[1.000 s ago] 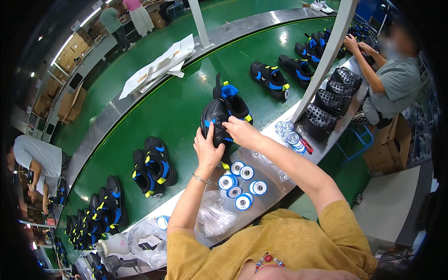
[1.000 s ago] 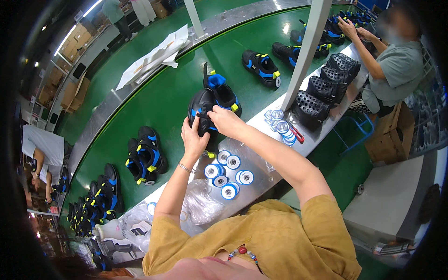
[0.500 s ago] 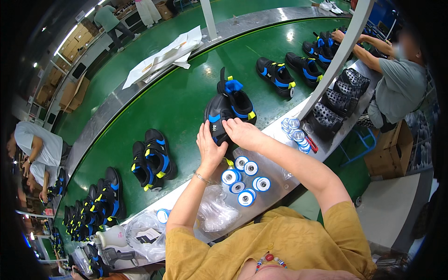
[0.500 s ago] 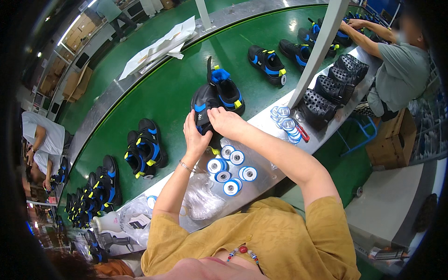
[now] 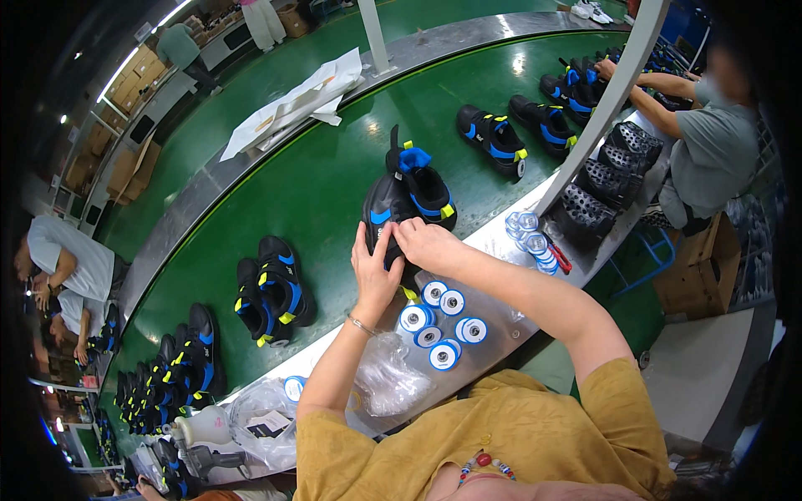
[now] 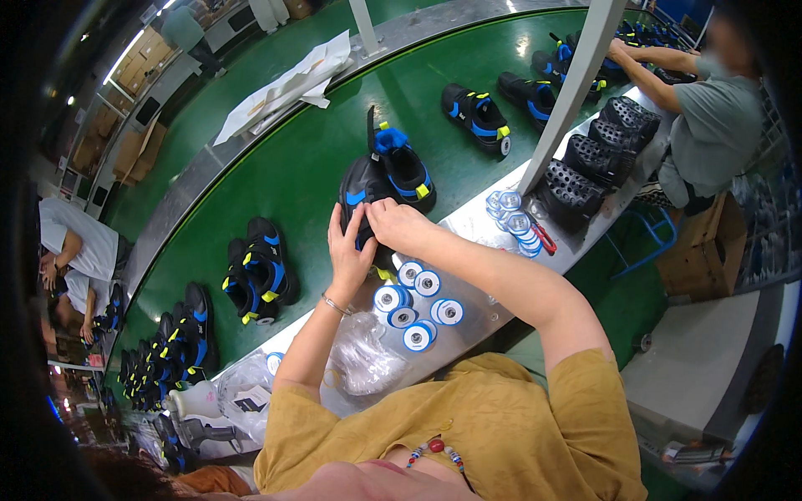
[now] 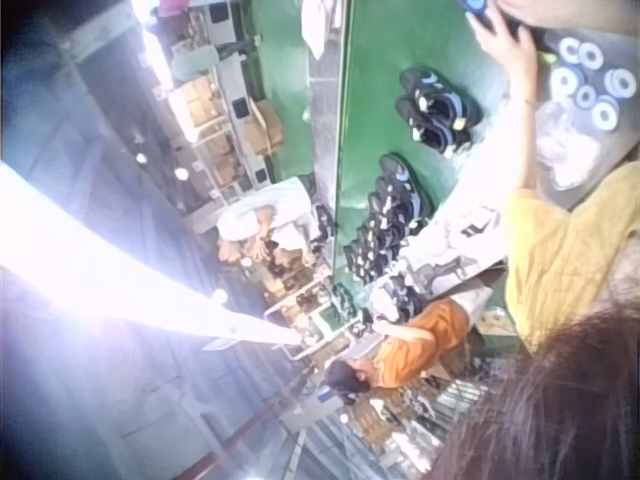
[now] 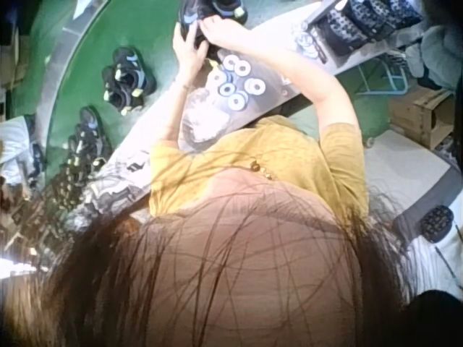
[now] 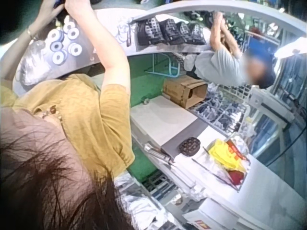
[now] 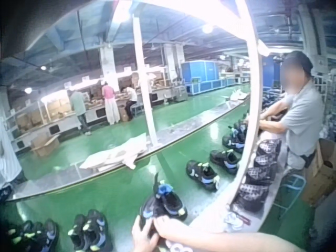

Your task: The person attaches small circular blue-and-white components to the tongue area of black and blue shoes on a moving conveyor belt. The person handles each shoe one at a time, places the component, and moves the shoe forward along the line.

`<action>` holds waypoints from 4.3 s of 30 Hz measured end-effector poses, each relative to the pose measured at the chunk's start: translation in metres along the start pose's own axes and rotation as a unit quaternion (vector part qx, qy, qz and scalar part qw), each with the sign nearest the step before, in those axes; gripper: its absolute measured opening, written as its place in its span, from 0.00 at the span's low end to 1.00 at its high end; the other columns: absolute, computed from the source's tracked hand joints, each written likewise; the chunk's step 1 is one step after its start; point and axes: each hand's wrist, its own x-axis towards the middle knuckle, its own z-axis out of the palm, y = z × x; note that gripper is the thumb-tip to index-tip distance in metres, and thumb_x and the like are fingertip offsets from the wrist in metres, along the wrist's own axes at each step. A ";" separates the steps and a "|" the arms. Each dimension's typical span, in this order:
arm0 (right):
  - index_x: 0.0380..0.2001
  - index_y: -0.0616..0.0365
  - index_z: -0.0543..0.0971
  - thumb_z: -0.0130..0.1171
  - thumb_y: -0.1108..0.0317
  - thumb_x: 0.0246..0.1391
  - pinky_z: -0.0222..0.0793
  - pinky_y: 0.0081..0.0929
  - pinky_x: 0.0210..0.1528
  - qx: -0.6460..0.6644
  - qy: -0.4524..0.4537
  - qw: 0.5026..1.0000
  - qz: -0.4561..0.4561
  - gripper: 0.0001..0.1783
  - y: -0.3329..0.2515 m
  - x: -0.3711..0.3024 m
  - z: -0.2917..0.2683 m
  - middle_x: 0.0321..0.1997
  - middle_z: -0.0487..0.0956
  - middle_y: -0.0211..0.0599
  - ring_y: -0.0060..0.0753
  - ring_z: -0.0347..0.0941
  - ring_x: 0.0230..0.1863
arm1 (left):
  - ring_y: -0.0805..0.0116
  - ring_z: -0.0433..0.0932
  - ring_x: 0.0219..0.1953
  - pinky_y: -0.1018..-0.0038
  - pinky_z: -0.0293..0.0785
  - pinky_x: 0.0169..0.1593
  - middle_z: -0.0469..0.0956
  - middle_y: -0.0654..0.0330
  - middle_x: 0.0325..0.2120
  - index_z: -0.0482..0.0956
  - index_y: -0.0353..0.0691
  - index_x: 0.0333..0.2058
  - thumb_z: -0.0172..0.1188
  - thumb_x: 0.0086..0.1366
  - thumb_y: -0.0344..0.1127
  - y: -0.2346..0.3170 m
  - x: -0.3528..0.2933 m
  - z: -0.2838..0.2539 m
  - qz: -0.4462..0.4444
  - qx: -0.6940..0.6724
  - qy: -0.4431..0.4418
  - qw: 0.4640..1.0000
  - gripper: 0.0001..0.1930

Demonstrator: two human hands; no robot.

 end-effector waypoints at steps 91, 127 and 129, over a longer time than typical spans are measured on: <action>0.38 0.59 0.76 0.58 0.76 0.45 0.71 0.40 0.43 0.395 0.134 0.886 0.201 0.14 0.053 0.005 0.031 0.42 0.74 0.42 0.50 0.73 0.43 | 0.67 0.76 0.45 0.75 0.69 0.52 0.78 0.57 0.40 0.75 0.30 0.46 0.53 0.45 0.16 -0.030 0.065 0.050 -0.225 -0.350 -0.073 0.906 0.25; 0.31 0.66 0.80 0.59 0.77 0.48 0.69 0.17 0.21 0.743 0.082 0.543 0.383 0.06 0.038 0.011 0.018 0.23 0.77 0.32 0.19 0.72 0.21 | 0.58 0.73 0.37 0.67 0.73 0.37 0.73 0.56 0.32 0.77 0.35 0.34 0.57 0.47 0.16 -0.016 0.040 -0.012 0.103 0.058 0.095 0.988 0.13; 0.31 0.65 0.81 0.59 0.76 0.47 0.70 0.18 0.21 0.727 0.055 0.564 0.388 0.06 0.027 0.008 0.020 0.23 0.78 0.32 0.19 0.73 0.21 | 0.57 0.73 0.38 0.66 0.73 0.40 0.73 0.55 0.33 0.77 0.34 0.34 0.56 0.47 0.15 -0.018 0.038 -0.015 0.093 0.053 0.096 0.990 0.14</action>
